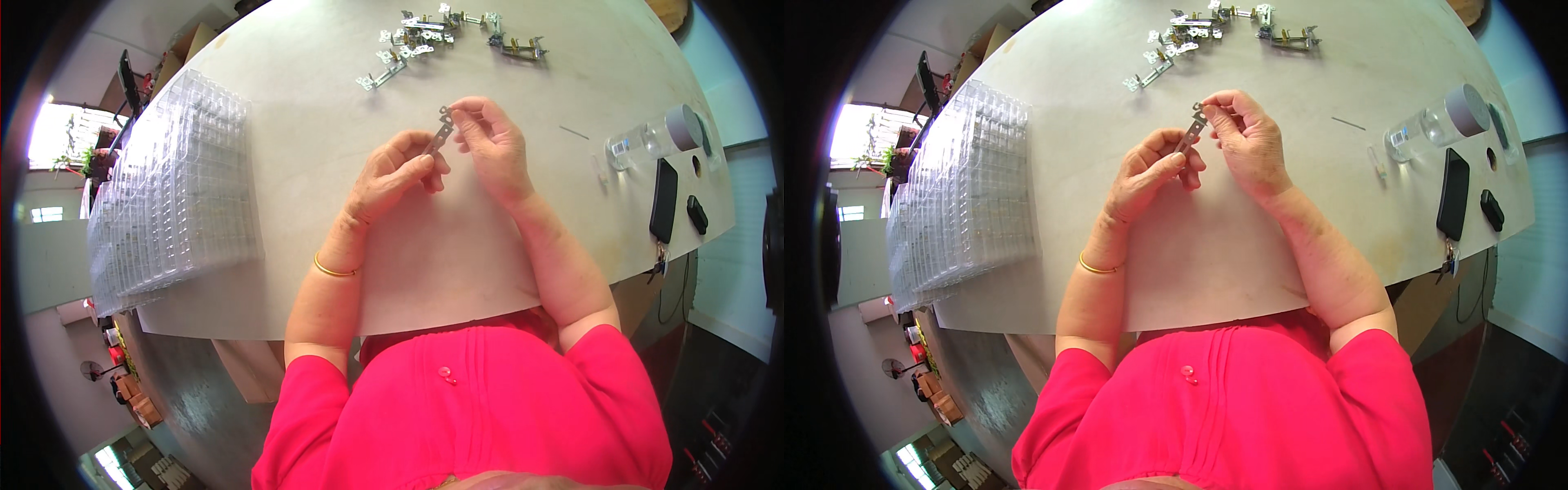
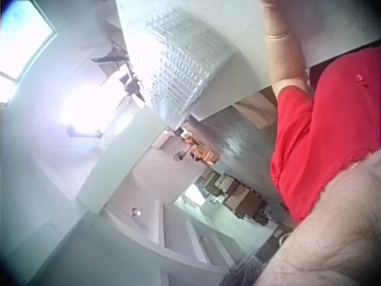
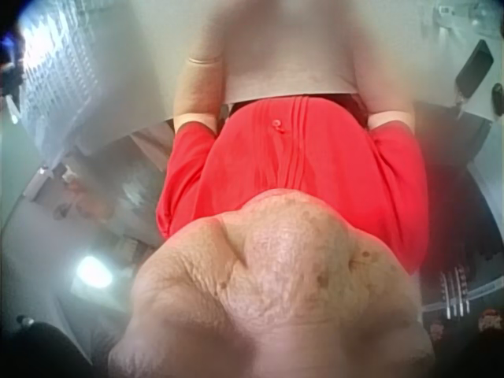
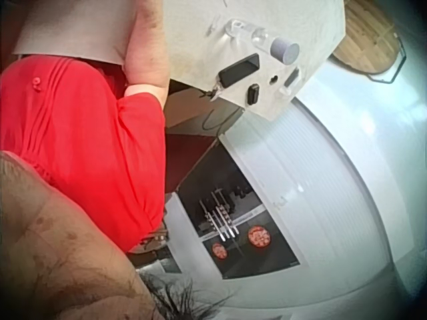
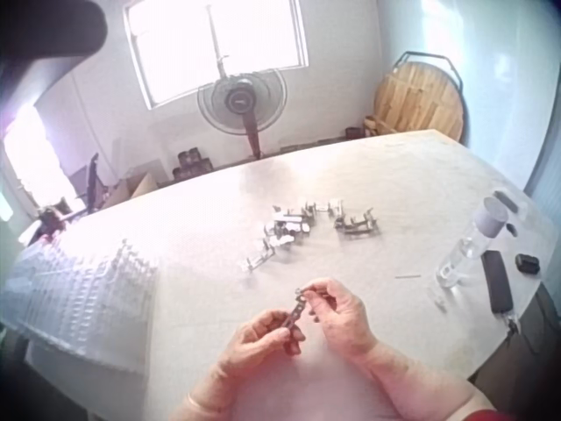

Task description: The person assembles metal brackets by hand by picking up a bracket and a pin, fitting the pin into the bracket, and placing the finished unit into a plastic tray.

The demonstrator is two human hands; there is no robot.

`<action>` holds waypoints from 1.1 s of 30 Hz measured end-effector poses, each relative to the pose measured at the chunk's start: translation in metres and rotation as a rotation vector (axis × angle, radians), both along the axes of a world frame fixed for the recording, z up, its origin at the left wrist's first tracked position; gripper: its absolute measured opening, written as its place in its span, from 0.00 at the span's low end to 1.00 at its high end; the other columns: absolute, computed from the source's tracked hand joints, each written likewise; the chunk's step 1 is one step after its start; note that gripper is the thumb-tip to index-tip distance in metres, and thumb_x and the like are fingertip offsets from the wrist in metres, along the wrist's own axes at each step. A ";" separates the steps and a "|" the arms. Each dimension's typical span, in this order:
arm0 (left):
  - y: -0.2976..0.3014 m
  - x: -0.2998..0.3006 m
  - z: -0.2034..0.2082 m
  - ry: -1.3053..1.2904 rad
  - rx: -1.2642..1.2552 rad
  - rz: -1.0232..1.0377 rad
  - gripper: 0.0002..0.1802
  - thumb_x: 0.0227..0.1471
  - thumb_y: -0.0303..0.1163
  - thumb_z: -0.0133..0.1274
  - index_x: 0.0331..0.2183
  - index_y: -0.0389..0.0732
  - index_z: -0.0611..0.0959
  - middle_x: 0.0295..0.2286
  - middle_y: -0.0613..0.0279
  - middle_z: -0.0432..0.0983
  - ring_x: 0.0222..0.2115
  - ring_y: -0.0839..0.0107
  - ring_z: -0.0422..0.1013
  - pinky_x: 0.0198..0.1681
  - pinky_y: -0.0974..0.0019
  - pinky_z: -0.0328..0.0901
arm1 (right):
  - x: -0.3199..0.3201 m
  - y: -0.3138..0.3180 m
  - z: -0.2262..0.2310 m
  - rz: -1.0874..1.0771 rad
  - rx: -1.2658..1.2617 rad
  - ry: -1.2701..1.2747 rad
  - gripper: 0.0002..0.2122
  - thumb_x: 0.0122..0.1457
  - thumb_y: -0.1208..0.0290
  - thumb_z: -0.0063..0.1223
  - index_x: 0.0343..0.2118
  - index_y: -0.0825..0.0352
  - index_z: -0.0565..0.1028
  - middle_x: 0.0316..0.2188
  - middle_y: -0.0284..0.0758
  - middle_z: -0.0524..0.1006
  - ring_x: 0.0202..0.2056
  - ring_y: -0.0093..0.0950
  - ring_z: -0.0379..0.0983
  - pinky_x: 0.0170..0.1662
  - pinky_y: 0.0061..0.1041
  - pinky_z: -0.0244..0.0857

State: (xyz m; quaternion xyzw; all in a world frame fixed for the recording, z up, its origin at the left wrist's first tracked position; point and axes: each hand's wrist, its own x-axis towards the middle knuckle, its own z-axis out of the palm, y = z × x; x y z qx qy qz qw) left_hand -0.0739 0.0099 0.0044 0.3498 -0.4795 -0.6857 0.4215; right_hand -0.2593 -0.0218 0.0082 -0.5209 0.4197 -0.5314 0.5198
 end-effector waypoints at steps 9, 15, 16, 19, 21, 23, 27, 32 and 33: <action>-0.007 -0.001 -0.006 0.021 -0.165 0.180 0.21 0.59 0.27 0.55 0.53 0.33 0.70 0.39 0.57 0.77 0.35 0.70 0.75 0.39 0.64 0.72 | -0.001 0.005 0.002 -0.008 -0.158 0.276 0.04 0.62 0.73 0.56 0.39 0.64 0.77 0.23 0.26 0.76 0.24 0.14 0.67 0.29 0.18 0.65; -0.010 0.000 -0.011 0.017 -0.175 0.198 0.23 0.57 0.21 0.55 0.53 0.36 0.70 0.39 0.58 0.76 0.37 0.71 0.74 0.40 0.65 0.72 | 0.002 0.012 0.008 0.045 -0.247 0.297 0.02 0.63 0.76 0.53 0.37 0.65 0.76 0.26 0.33 0.78 0.26 0.21 0.72 0.30 0.22 0.68; -0.010 0.000 -0.012 0.017 -0.176 0.199 0.23 0.57 0.21 0.55 0.53 0.36 0.70 0.39 0.58 0.76 0.37 0.71 0.74 0.40 0.65 0.72 | 0.001 0.012 0.009 0.055 -0.241 0.335 0.02 0.63 0.77 0.53 0.37 0.65 0.75 0.26 0.34 0.79 0.26 0.23 0.74 0.30 0.23 0.68; -0.010 0.000 -0.014 -0.012 -0.197 0.202 0.23 0.56 0.20 0.56 0.53 0.37 0.70 0.39 0.60 0.76 0.37 0.72 0.74 0.40 0.66 0.72 | 0.003 0.013 0.006 0.047 -0.278 0.377 0.02 0.62 0.77 0.52 0.37 0.66 0.75 0.27 0.36 0.80 0.27 0.27 0.76 0.30 0.25 0.69; -0.010 -0.002 -0.015 -0.028 -0.213 0.202 0.24 0.55 0.21 0.58 0.53 0.37 0.71 0.39 0.61 0.76 0.37 0.74 0.74 0.40 0.68 0.72 | 0.005 0.014 0.007 0.034 -0.323 0.379 0.03 0.62 0.77 0.52 0.37 0.65 0.75 0.28 0.37 0.80 0.27 0.30 0.78 0.30 0.26 0.70; -0.010 -0.001 -0.019 -0.044 -0.232 0.222 0.24 0.55 0.21 0.58 0.52 0.37 0.71 0.39 0.61 0.76 0.37 0.75 0.74 0.40 0.70 0.72 | 0.005 0.017 0.011 0.106 -0.290 0.451 0.03 0.61 0.76 0.53 0.37 0.65 0.76 0.28 0.39 0.80 0.28 0.34 0.79 0.30 0.29 0.70; -0.009 -0.001 -0.018 -0.092 -0.251 0.223 0.24 0.54 0.21 0.60 0.51 0.37 0.73 0.38 0.63 0.76 0.36 0.78 0.73 0.40 0.72 0.71 | 0.001 0.016 0.014 0.129 -0.287 0.563 0.03 0.61 0.75 0.54 0.37 0.64 0.76 0.27 0.40 0.80 0.28 0.36 0.79 0.30 0.30 0.70; -0.011 -0.002 -0.016 -0.079 -0.248 0.203 0.23 0.53 0.21 0.60 0.51 0.37 0.73 0.37 0.64 0.76 0.35 0.79 0.73 0.40 0.73 0.71 | -0.001 0.012 0.007 0.050 -0.326 0.534 0.02 0.61 0.75 0.54 0.35 0.63 0.76 0.25 0.40 0.79 0.26 0.38 0.77 0.29 0.32 0.69; -0.011 -0.002 -0.015 -0.058 -0.246 0.197 0.23 0.53 0.21 0.60 0.51 0.37 0.73 0.37 0.64 0.76 0.35 0.79 0.73 0.39 0.73 0.71 | 0.000 0.012 0.007 0.052 -0.330 0.532 0.02 0.61 0.75 0.54 0.35 0.63 0.76 0.25 0.40 0.79 0.26 0.38 0.77 0.29 0.32 0.69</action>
